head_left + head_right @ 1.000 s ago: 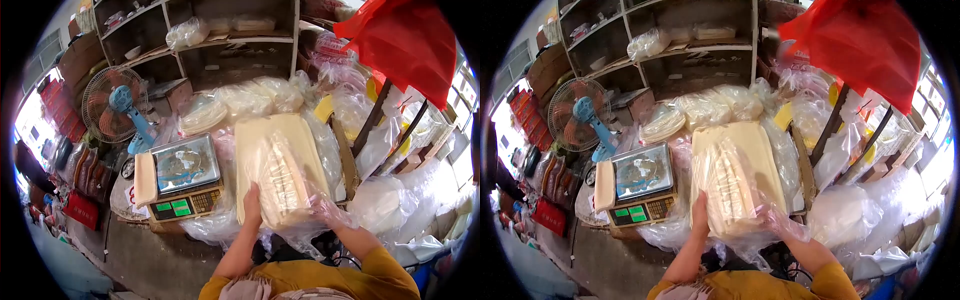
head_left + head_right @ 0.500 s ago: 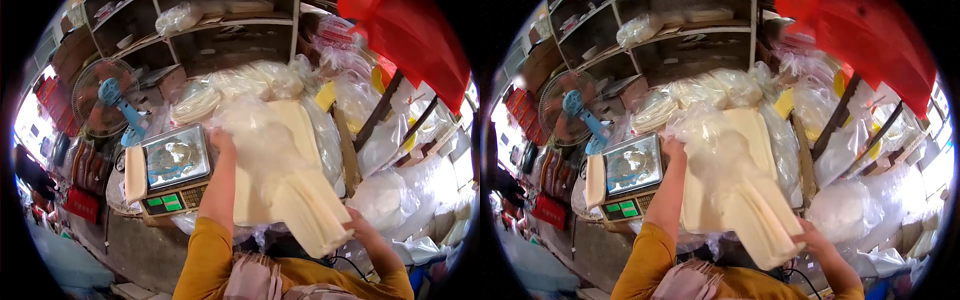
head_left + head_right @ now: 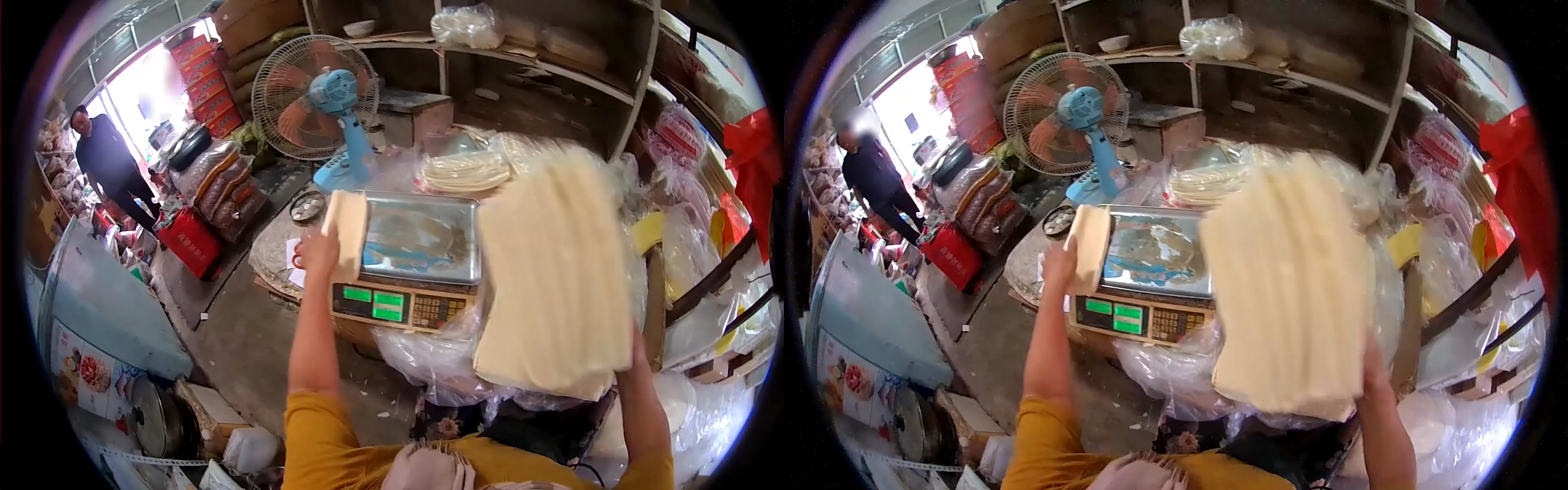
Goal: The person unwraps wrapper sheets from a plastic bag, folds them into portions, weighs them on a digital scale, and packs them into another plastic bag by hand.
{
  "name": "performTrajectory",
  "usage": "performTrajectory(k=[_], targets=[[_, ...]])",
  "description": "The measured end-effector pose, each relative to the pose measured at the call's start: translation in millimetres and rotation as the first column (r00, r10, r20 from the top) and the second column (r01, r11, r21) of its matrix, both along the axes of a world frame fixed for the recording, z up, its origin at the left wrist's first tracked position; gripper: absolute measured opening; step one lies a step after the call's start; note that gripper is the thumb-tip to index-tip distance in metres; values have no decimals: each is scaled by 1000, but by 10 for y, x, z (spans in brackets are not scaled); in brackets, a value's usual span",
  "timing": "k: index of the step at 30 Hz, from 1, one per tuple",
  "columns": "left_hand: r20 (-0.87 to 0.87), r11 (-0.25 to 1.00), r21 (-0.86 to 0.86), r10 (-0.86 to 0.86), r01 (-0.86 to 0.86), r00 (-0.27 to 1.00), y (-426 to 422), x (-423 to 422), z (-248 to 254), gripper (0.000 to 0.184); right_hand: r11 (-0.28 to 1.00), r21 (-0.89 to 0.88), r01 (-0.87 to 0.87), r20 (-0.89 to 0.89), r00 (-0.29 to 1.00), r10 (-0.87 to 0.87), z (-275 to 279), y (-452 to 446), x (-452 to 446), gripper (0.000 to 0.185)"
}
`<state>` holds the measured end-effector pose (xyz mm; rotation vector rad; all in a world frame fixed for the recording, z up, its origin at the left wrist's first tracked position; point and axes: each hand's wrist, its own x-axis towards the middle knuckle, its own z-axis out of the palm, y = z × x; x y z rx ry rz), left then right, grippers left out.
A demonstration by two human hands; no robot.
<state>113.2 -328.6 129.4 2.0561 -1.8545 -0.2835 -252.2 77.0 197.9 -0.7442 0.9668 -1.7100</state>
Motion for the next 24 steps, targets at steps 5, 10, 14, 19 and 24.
performTrajectory(k=[5,10,14,19,24], targets=[[-213,956,196,-174,216,961,-14,484,-85,65,981,-7,-194,12,981,194,-213,-1707,648,67],[-445,982,149,-38,116,895,121,736,250,52,970,15,-243,130,962,239,-475,-2718,1305,57],[-671,999,21,-4,24,741,37,1283,295,48,955,99,-278,145,954,262,-742,-3134,1781,68],[-952,930,-255,-289,263,98,760,1299,759,50,918,394,-38,-724,603,335,-706,-3234,1765,75],[-992,829,-112,-125,548,-14,1509,494,559,51,982,7,-187,-463,870,169,-226,-2544,1466,76]])
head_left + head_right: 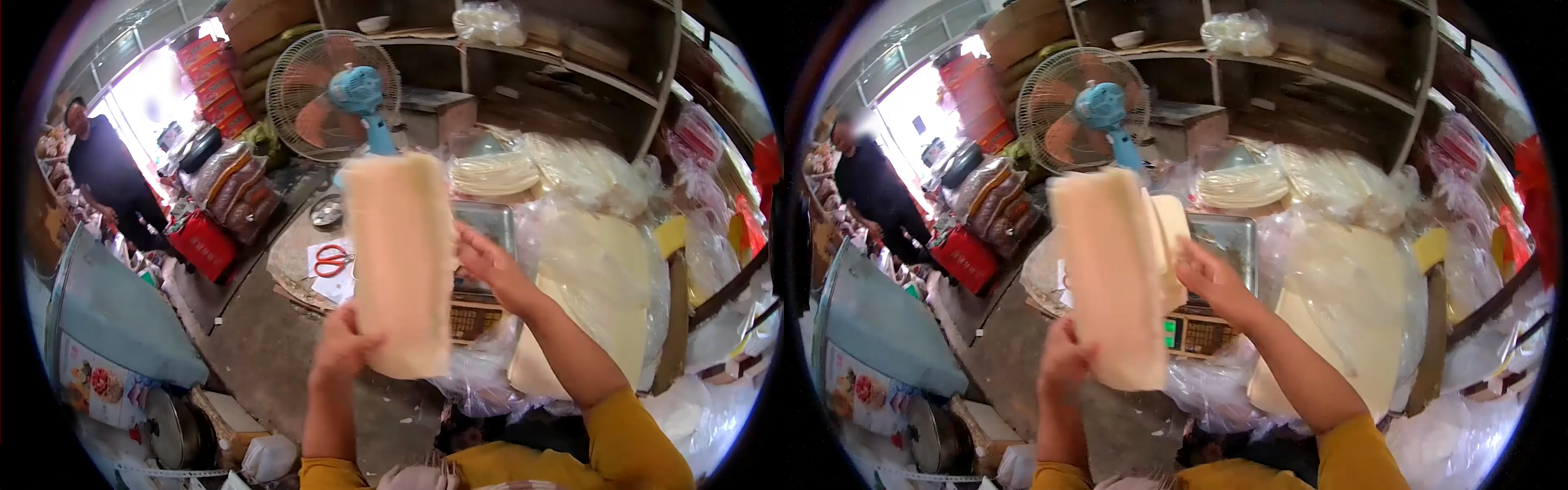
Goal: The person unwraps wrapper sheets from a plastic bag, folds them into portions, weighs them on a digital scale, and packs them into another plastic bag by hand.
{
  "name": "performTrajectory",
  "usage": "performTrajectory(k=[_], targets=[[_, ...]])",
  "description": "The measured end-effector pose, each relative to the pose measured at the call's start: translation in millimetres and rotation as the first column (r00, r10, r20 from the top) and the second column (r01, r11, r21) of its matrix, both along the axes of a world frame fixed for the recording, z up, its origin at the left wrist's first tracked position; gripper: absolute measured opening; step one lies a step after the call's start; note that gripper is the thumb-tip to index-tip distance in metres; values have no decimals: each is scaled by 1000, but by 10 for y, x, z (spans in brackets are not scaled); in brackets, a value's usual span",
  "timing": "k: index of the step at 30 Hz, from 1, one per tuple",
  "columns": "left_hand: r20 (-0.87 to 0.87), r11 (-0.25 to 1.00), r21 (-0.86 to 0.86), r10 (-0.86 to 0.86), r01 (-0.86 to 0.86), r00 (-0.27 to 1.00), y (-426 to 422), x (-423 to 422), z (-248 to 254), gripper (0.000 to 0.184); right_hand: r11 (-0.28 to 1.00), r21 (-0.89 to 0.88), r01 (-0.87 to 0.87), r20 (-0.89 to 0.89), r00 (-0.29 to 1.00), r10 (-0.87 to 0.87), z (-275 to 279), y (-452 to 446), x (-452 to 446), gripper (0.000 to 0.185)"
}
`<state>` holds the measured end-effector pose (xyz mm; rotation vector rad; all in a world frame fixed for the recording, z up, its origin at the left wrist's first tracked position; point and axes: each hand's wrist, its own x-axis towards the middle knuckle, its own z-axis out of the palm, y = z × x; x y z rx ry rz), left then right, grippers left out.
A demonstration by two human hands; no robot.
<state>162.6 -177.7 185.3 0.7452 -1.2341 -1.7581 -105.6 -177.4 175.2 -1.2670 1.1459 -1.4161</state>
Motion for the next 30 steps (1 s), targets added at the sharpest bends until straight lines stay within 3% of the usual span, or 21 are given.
performTrajectory(k=[2,5,6,8,12,15,22,25,28,30], targets=[[-55,992,66,-104,107,993,225,-571,-113,48,977,62,-206,208,960,189,-7,417,-136,69],[-59,972,174,-149,157,987,441,-1152,-321,41,961,269,60,109,990,-92,125,780,-262,57],[4,980,153,-127,125,992,514,-1303,-403,40,964,203,171,61,981,-187,71,855,-346,45],[128,994,94,-67,55,990,627,-1540,-549,40,963,194,189,70,976,-205,-64,984,-571,45],[-50,912,98,-396,399,917,686,-1750,-510,37,940,294,173,152,963,-224,-197,1243,-853,46],[-184,843,278,-423,460,887,619,-1820,-341,33,960,236,150,314,923,-221,-164,1317,-923,51],[-117,967,96,-223,235,968,736,-2085,-626,30,937,222,270,145,941,-305,-197,1374,-1000,51],[-38,942,121,-311,313,950,723,-2074,-544,28,926,253,278,88,947,-309,-192,1417,-1080,49],[-205,923,107,-344,370,916,643,-2158,-494,36,943,222,249,134,950,-282,-211,1495,-1095,48],[-169,928,128,-328,351,929,609,-2210,-430,33,943,208,259,148,945,-292,-166,1511,-1076,47]])
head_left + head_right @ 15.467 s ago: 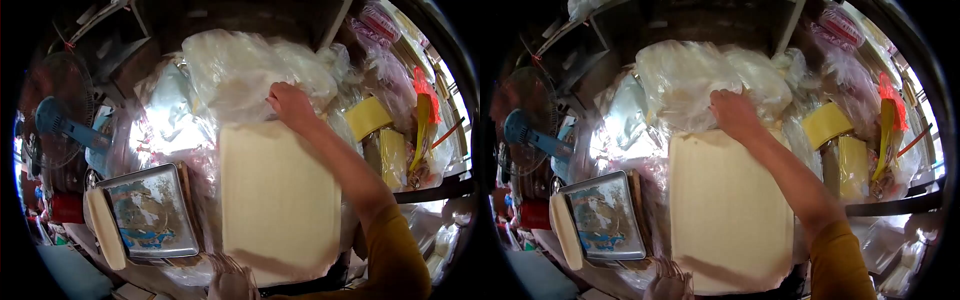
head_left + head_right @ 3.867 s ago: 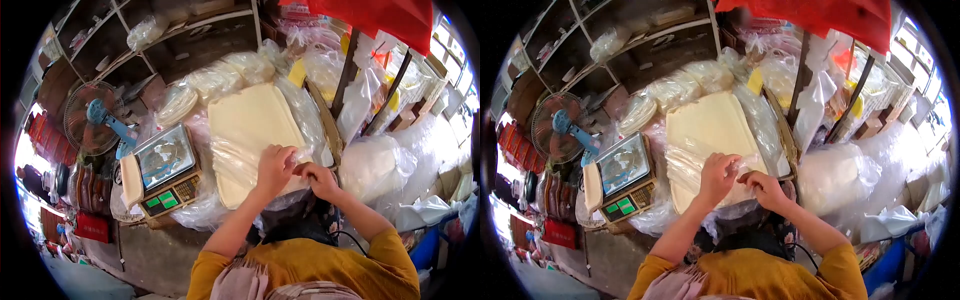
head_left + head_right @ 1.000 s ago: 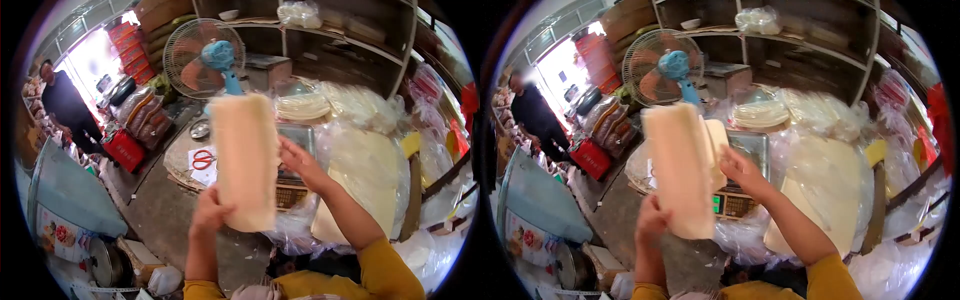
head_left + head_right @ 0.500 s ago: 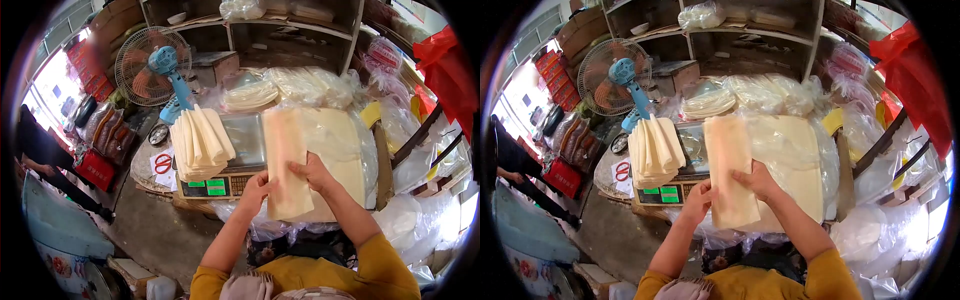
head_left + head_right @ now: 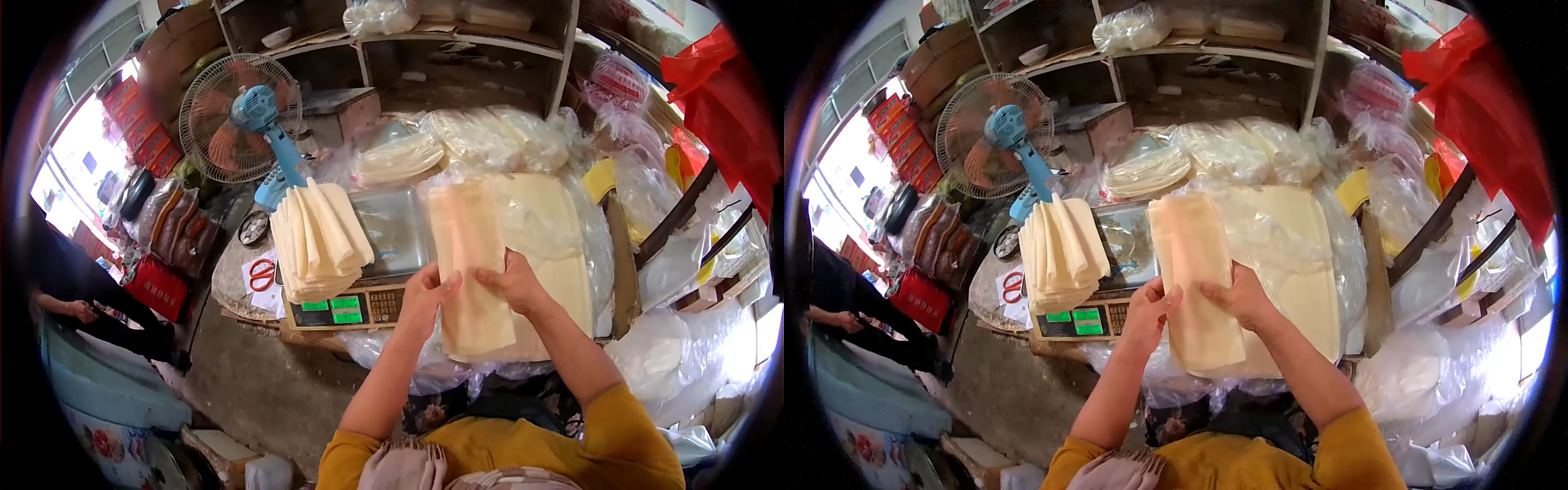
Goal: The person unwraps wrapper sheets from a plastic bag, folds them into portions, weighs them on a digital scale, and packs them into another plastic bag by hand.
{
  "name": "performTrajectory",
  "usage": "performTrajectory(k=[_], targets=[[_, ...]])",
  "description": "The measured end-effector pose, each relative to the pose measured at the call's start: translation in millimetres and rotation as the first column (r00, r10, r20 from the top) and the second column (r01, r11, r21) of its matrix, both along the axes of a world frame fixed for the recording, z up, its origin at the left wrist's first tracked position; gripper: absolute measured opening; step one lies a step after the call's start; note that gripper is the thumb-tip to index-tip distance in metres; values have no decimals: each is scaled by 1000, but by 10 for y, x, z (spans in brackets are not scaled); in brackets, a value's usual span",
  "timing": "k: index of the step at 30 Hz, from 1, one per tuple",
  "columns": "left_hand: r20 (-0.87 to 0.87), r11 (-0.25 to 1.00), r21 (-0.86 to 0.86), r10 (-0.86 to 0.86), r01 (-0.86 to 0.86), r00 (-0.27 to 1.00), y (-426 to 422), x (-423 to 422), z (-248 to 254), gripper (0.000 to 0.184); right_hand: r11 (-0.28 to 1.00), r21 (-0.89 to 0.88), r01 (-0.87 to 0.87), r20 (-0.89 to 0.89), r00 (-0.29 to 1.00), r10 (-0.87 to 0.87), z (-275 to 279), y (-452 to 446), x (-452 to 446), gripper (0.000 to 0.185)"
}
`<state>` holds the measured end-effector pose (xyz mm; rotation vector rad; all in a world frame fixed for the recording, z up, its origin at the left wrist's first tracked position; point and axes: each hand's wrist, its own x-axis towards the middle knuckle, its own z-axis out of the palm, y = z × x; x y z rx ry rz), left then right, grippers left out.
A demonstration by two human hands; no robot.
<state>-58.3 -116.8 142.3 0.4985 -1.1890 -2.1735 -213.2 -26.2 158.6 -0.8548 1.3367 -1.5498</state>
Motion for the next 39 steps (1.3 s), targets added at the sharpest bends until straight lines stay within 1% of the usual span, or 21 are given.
performTrajectory(k=[1,4,7,10,12,13,15,16,19,21,22,24,25,27,28,31,33,34,37,38,39], targets=[[21,1000,3,5,-5,1000,0,-23,17,31,1000,-4,7,-21,1000,-7,21,9,-3,47],[38,987,-20,161,-161,986,42,-107,-111,27,999,16,44,-92,995,-42,1,16,-23,44],[127,947,-112,313,-300,941,54,-204,-286,21,993,58,101,-144,985,-92,-224,-21,-67,43],[139,957,-148,272,-251,952,19,-236,-404,23,994,34,103,-97,990,-99,-297,17,-97,43],[43,995,54,82,-84,996,33,-230,-110,25,996,34,81,-31,996,-80,-199,66,-112,43],[-22,989,147,-4,7,1000,14,-230,36,26,997,61,38,-81,996,-33,-132,87,-113,43],[-44,992,124,25,-20,999,-96,-236,178,29,992,123,-41,-171,983,62,-30,134,-94,43],[-56,993,113,37,-31,998,-126,-242,207,30,995,96,-28,-166,985,44,-21,139,-77,43],[40,987,-79,146,-142,989,-131,-313,166,30,998,68,18,-208,978,-4,-11,129,-55,42],[213,974,-163,193,-160,958,-181,-310,151,28,991,116,63,-302,953,-25,-43,122,-74,41],[294,965,-206,220,-163,930,-206,-298,140,27,993,112,45,-206,978,-21,-63,135,-72,41],[125,992,-78,113,-104,986,-289,-246,88,27,996,89,14,-20,1000,-13,-70,125,-98,40],[38,998,-10,66,-66,997,-293,-215,72,28,995,100,-1,-31,1000,4,-42,120,-105,40],[52,996,-34,90,-88,995,-299,-202,109,28,992,122,-29,-42,998,35,24,109,-111,40],[56,994,-48,101,-98,993,-304,-204,133,28,994,113,2,-100,995,9,-26,90,-109,39],[233,890,-356,382,-287,894,-398,-271,-118,31,992,102,70,-252,967,-42,-232,-10,-93,39],[257,854,-439,417,-279,872,-444,-334,-258,33,986,136,91,-321,946,-43,-302,-22,-64,40],[266,831,-478,446,-284,855,-460,-331,-288,34,989,118,93,-266,962,-59,-284,-29,-56,38],[123,983,-153,117,-98,985,-314,-182,137,36,993,97,67,-122,991,-55,-143,-38,-31,36],[146,985,-161,84,-60,986,-304,-139,201,40,992,119,41,-100,995,-29,-94,-41,-33,38],[191,957,-263,179,-125,965,-356,-138,164,40,990,139,16,-81,997,-5,-65,-63,-30,39]])
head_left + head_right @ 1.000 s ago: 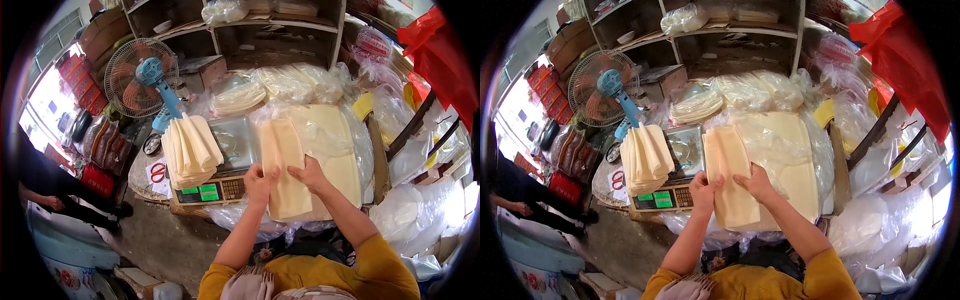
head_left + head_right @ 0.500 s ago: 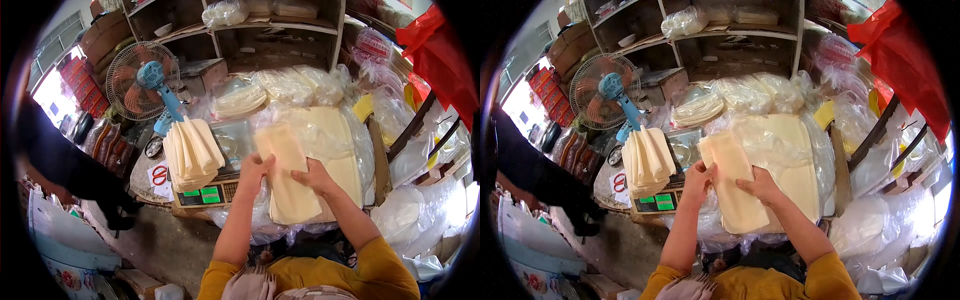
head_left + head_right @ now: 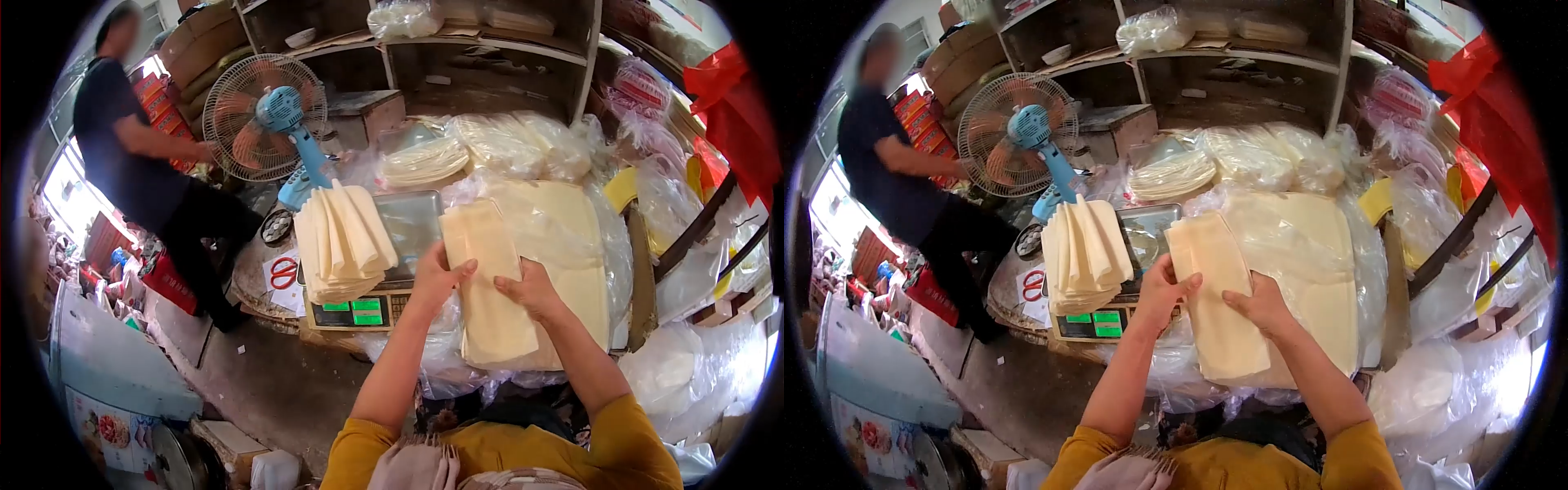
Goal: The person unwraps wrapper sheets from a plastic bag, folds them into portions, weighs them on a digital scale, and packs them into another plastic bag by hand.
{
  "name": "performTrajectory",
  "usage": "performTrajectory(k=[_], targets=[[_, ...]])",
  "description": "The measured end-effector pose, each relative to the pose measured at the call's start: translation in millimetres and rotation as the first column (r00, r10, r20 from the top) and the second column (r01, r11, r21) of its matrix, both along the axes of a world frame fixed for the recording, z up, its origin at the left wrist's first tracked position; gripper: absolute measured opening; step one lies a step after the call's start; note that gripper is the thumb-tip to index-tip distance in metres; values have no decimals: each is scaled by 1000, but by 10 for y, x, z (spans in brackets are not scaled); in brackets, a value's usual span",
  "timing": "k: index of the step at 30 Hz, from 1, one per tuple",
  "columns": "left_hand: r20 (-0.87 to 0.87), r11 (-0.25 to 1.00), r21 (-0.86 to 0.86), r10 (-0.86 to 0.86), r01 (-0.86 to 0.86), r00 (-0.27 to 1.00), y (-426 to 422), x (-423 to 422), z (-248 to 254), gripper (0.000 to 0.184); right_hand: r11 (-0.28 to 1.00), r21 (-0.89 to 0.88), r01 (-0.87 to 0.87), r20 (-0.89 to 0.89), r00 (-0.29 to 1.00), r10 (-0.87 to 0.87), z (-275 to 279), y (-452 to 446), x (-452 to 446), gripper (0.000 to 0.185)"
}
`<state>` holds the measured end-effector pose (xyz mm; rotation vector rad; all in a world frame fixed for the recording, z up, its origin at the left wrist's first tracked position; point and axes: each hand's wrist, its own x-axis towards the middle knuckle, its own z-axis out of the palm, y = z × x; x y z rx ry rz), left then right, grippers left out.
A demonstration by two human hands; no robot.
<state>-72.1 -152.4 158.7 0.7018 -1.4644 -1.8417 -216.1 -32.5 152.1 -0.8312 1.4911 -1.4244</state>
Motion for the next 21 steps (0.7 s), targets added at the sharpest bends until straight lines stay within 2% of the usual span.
performTrajectory(k=[2,5,6,8,9,12,13,14,16,17,18,20,21], targets=[[103,968,-204,169,-145,980,-112,-11,-65,38,999,-35,-9,2,1000,9,-27,-97,53,44],[272,851,-461,406,-252,872,-281,-28,85,33,987,-149,-53,71,995,65,27,-195,196,52],[241,859,-454,374,-237,895,-336,-14,144,31,977,-199,-73,101,990,94,53,-219,229,55],[174,873,-446,302,-199,937,-473,12,265,28,983,-171,-73,89,992,89,-27,-278,196,61],[247,859,-505,231,-79,941,-633,-8,178,27,985,-155,-71,85,993,85,-73,-296,179,64],[342,758,-648,200,76,918,-1023,14,106,35,953,-302,-11,215,973,80,-43,-431,85,56],[615,612,-738,434,285,658,-1155,59,83,32,957,-289,14,233,971,56,24,-466,75,57],[628,420,-778,533,467,568,-1106,282,247,29,955,-298,4,219,974,64,101,-490,67,57],[634,282,-688,683,668,364,-1164,664,436,26,947,-321,-13,191,978,78,258,-579,59,58],[658,355,-632,715,689,235,-1259,801,439,29,947,-319,-46,170,980,104,309,-647,56,59],[734,500,-656,598,566,322,-1355,998,443,39,946,-316,-78,151,980,131,350,-723,68,60],[656,602,-736,518,312,549,-1465,1350,221,36,939,-315,-141,126,974,188,399,-957,135,61],[586,506,-803,577,314,568,-1473,1438,44,39,933,-316,-173,118,968,220,387,-1143,203,62]])
